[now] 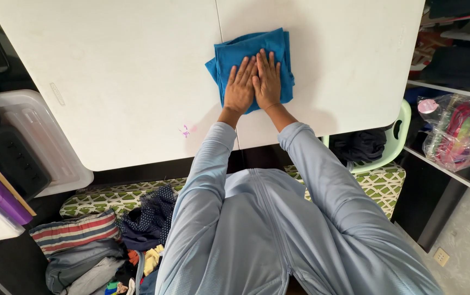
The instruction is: The person folds several pieces of clothing one by one on a white folding table. They pick up a blue t-shirt, a dark purple t-shirt, and a black t-shirt from a laundry basket, unfold each, fold them neatly, and place them in a stack on the table.
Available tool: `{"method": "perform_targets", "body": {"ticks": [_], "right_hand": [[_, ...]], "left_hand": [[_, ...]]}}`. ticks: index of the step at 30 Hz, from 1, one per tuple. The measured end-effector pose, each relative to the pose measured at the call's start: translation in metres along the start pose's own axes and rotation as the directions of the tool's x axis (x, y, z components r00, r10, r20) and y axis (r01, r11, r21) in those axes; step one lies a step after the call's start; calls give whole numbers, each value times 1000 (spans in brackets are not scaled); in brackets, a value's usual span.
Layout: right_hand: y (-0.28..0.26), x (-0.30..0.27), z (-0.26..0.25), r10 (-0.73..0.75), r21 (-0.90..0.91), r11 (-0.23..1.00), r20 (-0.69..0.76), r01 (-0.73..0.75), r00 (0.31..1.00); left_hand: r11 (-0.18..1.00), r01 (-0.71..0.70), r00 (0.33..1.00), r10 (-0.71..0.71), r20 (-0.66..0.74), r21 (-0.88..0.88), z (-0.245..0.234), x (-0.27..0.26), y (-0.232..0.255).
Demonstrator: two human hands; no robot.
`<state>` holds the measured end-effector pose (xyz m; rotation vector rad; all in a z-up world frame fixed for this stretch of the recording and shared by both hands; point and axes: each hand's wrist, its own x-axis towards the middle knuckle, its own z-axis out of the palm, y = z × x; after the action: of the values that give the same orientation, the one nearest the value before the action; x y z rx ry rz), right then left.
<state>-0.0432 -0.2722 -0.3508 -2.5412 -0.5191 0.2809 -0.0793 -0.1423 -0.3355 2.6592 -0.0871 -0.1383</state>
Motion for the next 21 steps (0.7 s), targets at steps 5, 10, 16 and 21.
{"method": "perform_targets", "body": {"ticks": [5, 10, 16, 21], "right_hand": [[33, 17, 2, 188, -279, 952, 213, -125, 959], [31, 22, 0, 392, -154, 898, -146, -412, 908], [7, 23, 2, 618, -5, 778, -166, -628, 768], [-1, 26, -4, 702, 313, 666, 43, -677, 711]], "left_hand": [[973, 202, 931, -226, 285, 113, 1, 2, -9], [738, 664, 729, -675, -116, -121, 7, 11, 9], [506, 714, 524, -845, -110, -483, 20, 24, 4], [535, 581, 568, -806, -164, -613, 21, 14, -31]]}}
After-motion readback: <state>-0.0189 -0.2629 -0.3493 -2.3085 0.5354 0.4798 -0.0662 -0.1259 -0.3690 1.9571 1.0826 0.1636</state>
